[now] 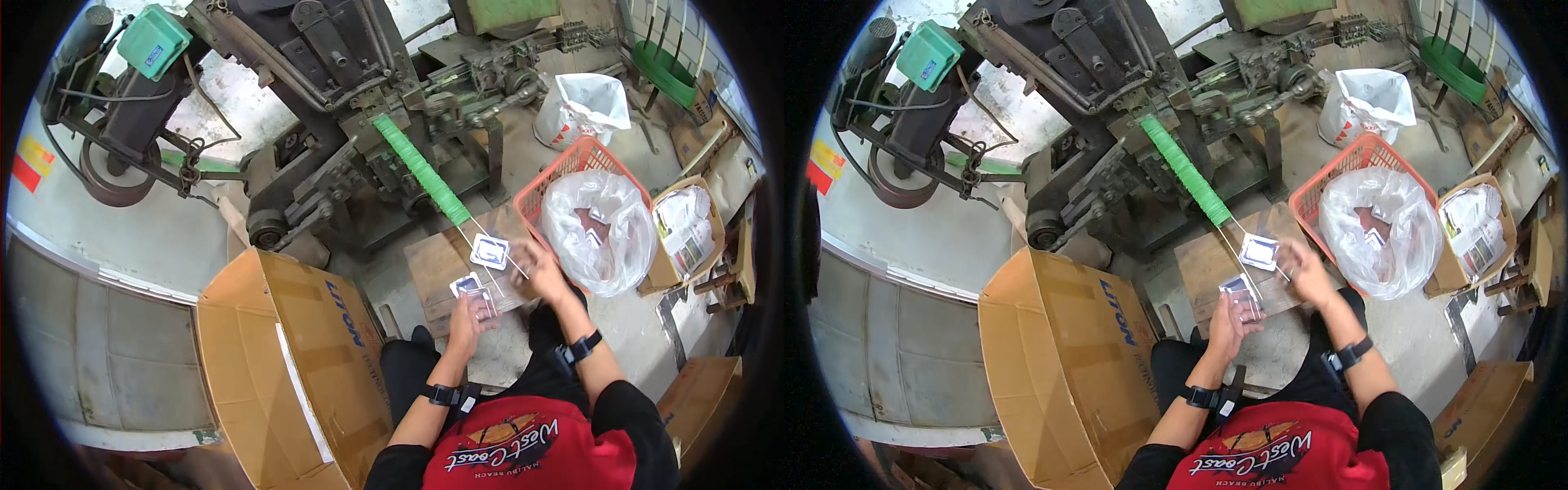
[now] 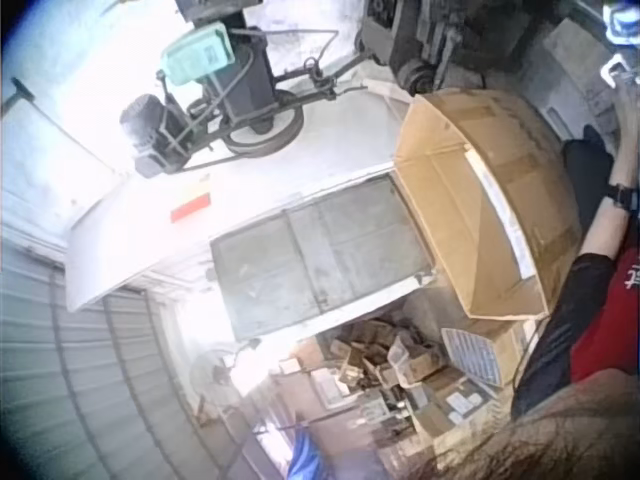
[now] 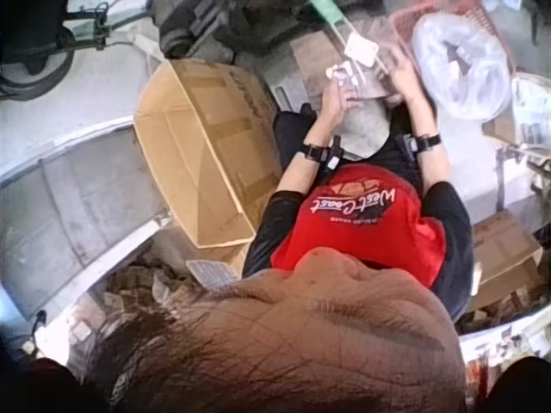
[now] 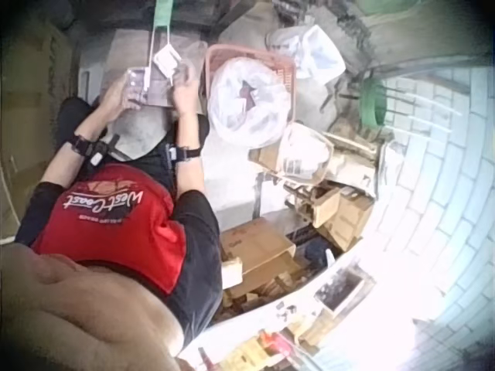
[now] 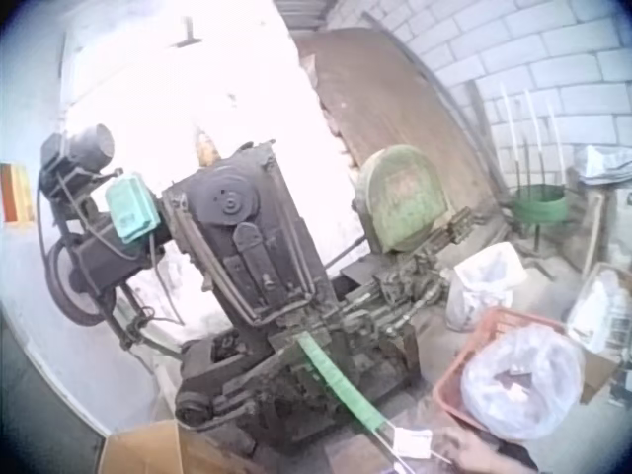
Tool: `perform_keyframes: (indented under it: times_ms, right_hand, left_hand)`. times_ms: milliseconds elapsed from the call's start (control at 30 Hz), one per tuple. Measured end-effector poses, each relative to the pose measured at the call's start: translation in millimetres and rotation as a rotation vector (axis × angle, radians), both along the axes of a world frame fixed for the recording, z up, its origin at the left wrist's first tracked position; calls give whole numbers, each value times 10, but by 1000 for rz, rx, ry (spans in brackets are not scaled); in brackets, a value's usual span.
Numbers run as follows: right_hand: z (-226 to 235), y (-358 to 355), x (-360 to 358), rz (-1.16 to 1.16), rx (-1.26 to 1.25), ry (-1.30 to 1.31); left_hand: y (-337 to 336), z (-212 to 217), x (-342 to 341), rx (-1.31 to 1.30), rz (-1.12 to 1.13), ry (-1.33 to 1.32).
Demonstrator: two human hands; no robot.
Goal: The person sits on the floor and uses a machine to apply green tape to small plastic containers, placing the finished units into a cardboard box. Later, the person moves to a table and fills small plastic containers with yellow shredded material, placing them into another box.
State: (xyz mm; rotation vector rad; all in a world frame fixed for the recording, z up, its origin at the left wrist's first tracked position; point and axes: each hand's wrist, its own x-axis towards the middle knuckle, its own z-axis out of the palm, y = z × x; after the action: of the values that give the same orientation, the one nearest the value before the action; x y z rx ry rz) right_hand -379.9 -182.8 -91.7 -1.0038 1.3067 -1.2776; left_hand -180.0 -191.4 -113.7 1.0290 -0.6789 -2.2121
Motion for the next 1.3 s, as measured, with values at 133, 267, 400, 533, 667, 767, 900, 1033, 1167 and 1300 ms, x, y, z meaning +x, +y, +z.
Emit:
perform_keyframes:
  times_ms: [133,267,400,533,667,767,900,1033,1167,1300]
  right_hand:
    - [636,-655,-129,229,-271,330]
    - [997,-1126,81,356,-262,791]
    - [948,-1254,169,316,-205,1006]
    - [1091,-900,188,399,-101,1010]
    - [926,-482,17,309,-266,916]
    - [928,-379,16,387,-129,648]
    - [926,-194,180,227,-118,780]
    - [859,-12,291,8,-357,1054]
    - [918,255,365,-137,-255,1070]
    - [973,594,268,-241,-300,911]
  left_hand:
    - [80,245,-232,37,56,242]
    - [112,417,-472,-5,121,293]
    - [69,445,-542,-7,184,284]
    - [17,450,-559,10,238,242]
    - [6,510,-595,-46,236,326]
    - [-9,535,-607,16,277,270]
    - [-89,529,-516,15,219,278]
    - [-275,441,-539,127,114,82]
    - [-77,691,-665,82,108,-46]
    - [278,747,-585,-3,-103,-107]
